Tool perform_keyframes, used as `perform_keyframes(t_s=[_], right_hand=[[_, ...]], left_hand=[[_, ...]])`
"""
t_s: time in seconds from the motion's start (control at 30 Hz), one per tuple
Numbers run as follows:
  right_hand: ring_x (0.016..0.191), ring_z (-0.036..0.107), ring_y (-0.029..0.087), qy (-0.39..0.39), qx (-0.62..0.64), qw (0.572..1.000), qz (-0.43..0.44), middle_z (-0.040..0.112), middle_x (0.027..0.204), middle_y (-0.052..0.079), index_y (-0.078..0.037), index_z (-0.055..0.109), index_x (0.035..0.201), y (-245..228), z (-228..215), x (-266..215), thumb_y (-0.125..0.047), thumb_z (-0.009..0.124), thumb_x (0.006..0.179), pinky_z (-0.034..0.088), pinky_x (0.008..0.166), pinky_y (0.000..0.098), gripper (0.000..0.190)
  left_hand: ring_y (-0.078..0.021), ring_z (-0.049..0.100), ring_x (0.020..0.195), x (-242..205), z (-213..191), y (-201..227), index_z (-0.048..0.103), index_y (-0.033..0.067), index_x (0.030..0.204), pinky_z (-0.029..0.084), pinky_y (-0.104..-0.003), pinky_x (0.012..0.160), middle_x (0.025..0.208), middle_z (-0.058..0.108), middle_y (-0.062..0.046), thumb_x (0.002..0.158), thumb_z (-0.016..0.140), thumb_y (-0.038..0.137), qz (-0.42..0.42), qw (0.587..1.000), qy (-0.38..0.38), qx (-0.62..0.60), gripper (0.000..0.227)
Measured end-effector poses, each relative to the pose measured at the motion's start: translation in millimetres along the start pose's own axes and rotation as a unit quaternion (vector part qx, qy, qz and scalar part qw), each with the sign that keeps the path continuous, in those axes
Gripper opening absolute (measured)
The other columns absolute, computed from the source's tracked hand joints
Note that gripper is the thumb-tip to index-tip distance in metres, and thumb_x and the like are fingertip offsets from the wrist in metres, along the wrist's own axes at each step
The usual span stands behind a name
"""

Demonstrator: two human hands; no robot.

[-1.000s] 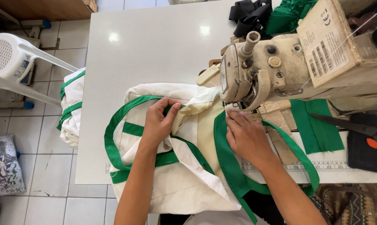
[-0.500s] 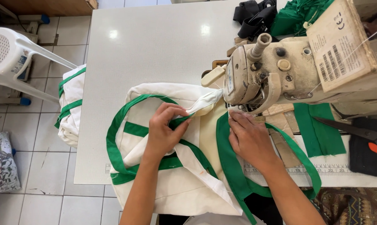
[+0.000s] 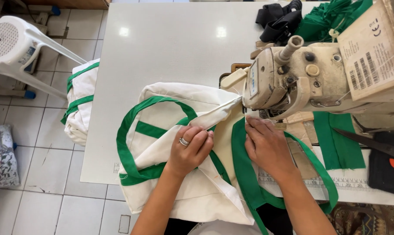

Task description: Sewing green straps onto a white canvas tote bag using an industrial sewing machine and trimming with scissors.

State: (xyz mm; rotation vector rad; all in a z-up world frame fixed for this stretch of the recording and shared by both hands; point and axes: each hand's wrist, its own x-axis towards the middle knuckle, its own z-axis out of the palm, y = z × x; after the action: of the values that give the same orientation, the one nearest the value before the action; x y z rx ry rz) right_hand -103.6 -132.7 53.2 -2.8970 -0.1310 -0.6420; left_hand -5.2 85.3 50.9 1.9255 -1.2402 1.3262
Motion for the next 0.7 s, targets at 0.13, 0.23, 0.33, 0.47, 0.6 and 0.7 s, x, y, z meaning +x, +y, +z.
perform_keyframes(t_s=[0.13, 0.23, 0.33, 0.47, 0.6, 0.7], right_hand=[[0.106, 0.071, 0.026, -0.003, 0.017, 1.000, 0.014, 0.075, 0.114, 0.004, -0.014, 0.081, 0.105, 3, 1, -1, -0.021, 0.066, 0.089, 0.060, 0.084, 0.0372, 0.023], [0.106, 0.071, 0.023, -0.021, 0.025, 0.999, 0.033, 0.075, 0.112, 0.000, -0.019, 0.081, 0.105, 6, 0, -2, -0.025, 0.065, 0.090, 0.060, 0.081, 0.0359, 0.023], [0.104, 0.072, 0.023, -0.045, 0.054, 0.995, 0.065, 0.076, 0.114, -0.001, -0.020, 0.082, 0.106, 5, -4, -2, -0.027, 0.065, 0.091, 0.060, 0.081, 0.0364, 0.023], [0.101, 0.073, 0.024, -0.074, 0.065, 0.989, 0.105, 0.077, 0.115, -0.003, -0.024, 0.082, 0.105, 3, -11, 0, -0.031, 0.062, 0.092, 0.058, 0.082, 0.0376, 0.025], [0.102, 0.074, 0.026, -0.095, 0.092, 0.984, 0.123, 0.077, 0.119, -0.002, -0.024, 0.082, 0.108, 4, -14, 2, -0.032, 0.061, 0.092, 0.056, 0.084, 0.0387, 0.027], [0.101, 0.074, 0.028, -0.078, 0.113, 0.984, 0.112, 0.077, 0.118, 0.000, -0.023, 0.083, 0.106, 6, -15, -2, -0.033, 0.061, 0.095, 0.055, 0.082, 0.0408, 0.027]], left_hand=[[-0.0189, 0.068, 0.081, -11, -1, 4, 0.073, 0.0135, 0.080, 0.061, -0.035, 0.075, 0.080, 0.063, -0.004, 0.086, 0.081, 0.007, -0.015, 1.000, -0.003, 0.005, 0.012], [-0.0190, 0.067, 0.078, -14, -2, 2, 0.069, 0.0123, 0.077, 0.060, -0.035, 0.073, 0.077, 0.059, -0.004, 0.091, 0.077, 0.007, -0.026, 1.000, -0.005, -0.006, 0.017], [-0.0192, 0.066, 0.076, -19, -2, 2, 0.065, 0.0122, 0.074, 0.059, -0.035, 0.071, 0.075, 0.055, -0.003, 0.096, 0.070, 0.010, -0.032, 0.999, -0.010, -0.011, 0.023], [-0.0198, 0.065, 0.076, -26, 1, 3, 0.065, 0.0132, 0.077, 0.058, -0.035, 0.074, 0.075, 0.054, -0.004, 0.098, 0.069, 0.013, -0.045, 0.999, -0.029, -0.002, 0.021], [-0.0197, 0.066, 0.078, -24, -1, 5, 0.067, 0.0153, 0.085, 0.057, -0.035, 0.078, 0.077, 0.055, -0.002, 0.099, 0.067, 0.017, -0.070, 0.996, -0.049, 0.012, 0.014], [-0.0244, 0.070, 0.086, -28, 3, 10, 0.069, 0.0130, 0.094, 0.057, -0.038, 0.086, 0.083, 0.060, -0.005, 0.101, 0.064, 0.018, -0.108, 0.991, -0.062, 0.038, 0.010]])
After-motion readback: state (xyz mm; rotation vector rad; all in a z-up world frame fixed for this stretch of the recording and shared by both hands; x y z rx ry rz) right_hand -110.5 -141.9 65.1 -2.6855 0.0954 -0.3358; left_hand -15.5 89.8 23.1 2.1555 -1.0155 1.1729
